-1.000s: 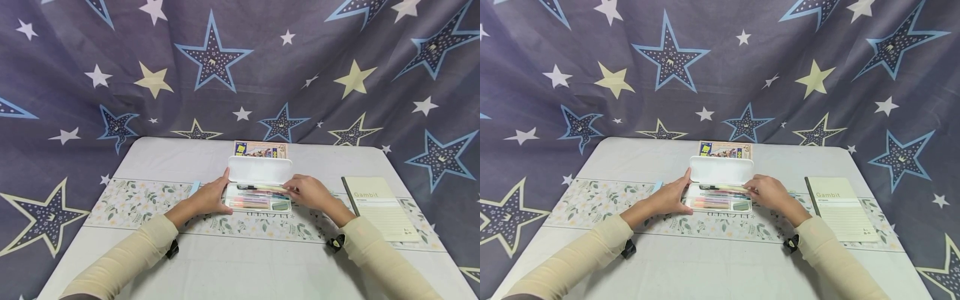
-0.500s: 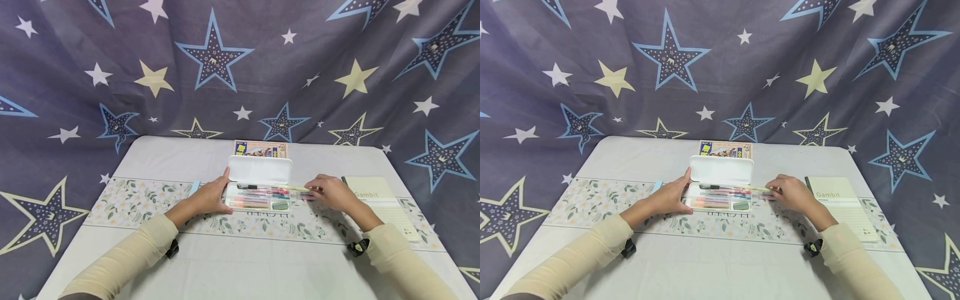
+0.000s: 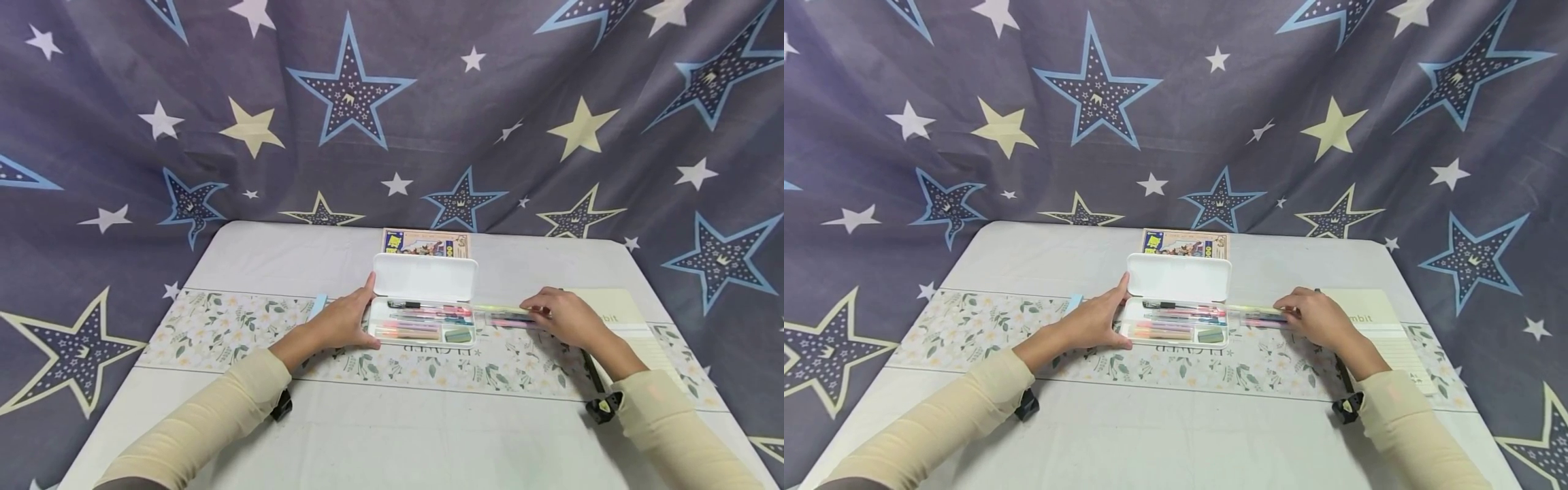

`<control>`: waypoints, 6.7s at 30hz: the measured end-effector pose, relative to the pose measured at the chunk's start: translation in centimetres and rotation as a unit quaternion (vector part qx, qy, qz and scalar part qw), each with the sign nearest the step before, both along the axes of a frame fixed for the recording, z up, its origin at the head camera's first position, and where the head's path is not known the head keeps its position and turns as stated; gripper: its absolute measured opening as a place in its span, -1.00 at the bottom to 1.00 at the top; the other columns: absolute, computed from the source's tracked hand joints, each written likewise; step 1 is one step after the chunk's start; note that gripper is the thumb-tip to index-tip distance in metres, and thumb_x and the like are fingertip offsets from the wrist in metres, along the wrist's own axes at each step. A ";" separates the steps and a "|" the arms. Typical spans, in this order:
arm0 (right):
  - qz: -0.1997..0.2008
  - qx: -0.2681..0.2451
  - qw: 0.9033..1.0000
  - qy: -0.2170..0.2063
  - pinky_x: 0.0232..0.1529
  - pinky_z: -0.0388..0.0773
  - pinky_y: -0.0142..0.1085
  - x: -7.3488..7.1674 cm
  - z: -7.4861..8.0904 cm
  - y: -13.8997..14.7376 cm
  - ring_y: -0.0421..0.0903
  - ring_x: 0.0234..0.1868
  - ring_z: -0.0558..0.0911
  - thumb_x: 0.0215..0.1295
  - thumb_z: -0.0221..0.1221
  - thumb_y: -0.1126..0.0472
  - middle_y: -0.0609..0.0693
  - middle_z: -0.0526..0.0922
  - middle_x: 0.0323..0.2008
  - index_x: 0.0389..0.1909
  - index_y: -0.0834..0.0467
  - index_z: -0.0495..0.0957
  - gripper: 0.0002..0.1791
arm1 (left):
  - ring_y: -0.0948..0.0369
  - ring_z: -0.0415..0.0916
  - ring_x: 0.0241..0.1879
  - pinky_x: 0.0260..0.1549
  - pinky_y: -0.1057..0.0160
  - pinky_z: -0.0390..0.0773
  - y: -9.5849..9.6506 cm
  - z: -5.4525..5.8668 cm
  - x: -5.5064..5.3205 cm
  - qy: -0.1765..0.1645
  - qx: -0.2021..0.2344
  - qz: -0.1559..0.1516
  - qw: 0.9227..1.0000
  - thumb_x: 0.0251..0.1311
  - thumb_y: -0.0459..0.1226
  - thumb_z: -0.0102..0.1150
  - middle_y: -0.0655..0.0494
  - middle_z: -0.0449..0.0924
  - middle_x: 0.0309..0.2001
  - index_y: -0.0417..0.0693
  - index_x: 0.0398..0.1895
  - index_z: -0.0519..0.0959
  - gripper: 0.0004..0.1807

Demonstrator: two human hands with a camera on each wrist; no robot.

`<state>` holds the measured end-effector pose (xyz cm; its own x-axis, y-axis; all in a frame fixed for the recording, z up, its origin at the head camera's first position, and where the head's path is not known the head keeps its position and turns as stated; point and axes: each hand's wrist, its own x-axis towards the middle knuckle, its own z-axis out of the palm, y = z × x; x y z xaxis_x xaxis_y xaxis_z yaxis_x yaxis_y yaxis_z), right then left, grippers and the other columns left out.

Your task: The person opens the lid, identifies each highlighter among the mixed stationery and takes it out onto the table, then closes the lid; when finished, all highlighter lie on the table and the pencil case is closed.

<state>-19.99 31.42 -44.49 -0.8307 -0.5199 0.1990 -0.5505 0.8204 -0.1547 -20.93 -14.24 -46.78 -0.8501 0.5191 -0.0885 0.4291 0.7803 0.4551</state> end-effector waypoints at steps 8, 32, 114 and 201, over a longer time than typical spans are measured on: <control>-0.018 -0.013 1.000 -0.004 -0.35 0.61 -0.22 -0.8 -0.6 1.2 -0.13 -0.35 0.67 0.24 0.36 0.34 -0.06 0.71 -0.32 -0.11 0.10 0.78 -0.78 | 0.03 0.40 0.41 0.37 -0.01 0.42 0.0 0.0 0.0 0.005 0.000 -0.004 1.000 -0.15 0.20 0.60 -0.03 0.37 0.43 -0.08 0.64 -0.51 0.64; -0.052 0.008 0.998 -0.036 -0.25 0.64 -0.06 -2.2 -1.2 1.9 -0.04 -0.30 0.67 0.34 0.27 0.34 0.04 0.72 -0.28 -0.10 0.15 0.78 -0.81 | 0.00 0.36 0.44 0.37 -0.03 0.41 0.0 0.1 0.2 0.000 -0.001 0.004 1.000 -0.17 0.19 0.61 -0.06 0.31 0.48 -0.06 0.64 -0.51 0.64; 0.158 -0.004 0.986 -0.054 -0.27 0.62 -0.32 0.7 0.3 -15.1 -0.26 -0.27 0.64 0.39 0.30 0.17 -0.16 0.73 -0.19 -0.03 -0.05 0.75 -0.81 | -0.02 0.31 0.47 0.40 -0.04 0.38 0.2 0.3 0.1 -0.013 -0.001 0.007 1.000 -0.15 0.19 0.61 -0.07 0.26 0.52 -0.05 0.64 -0.51 0.63; 0.048 -0.033 0.997 0.044 -0.41 0.48 -0.33 2.1 0.0 -1.3 -0.32 -0.42 0.51 0.16 0.42 0.31 -0.12 0.70 -0.35 -0.15 0.08 0.80 -0.78 | -0.03 0.34 0.45 0.38 -0.04 0.40 0.0 0.2 0.1 -0.007 0.000 0.003 1.000 -0.15 0.20 0.60 -0.08 0.24 0.53 -0.04 0.64 -0.51 0.63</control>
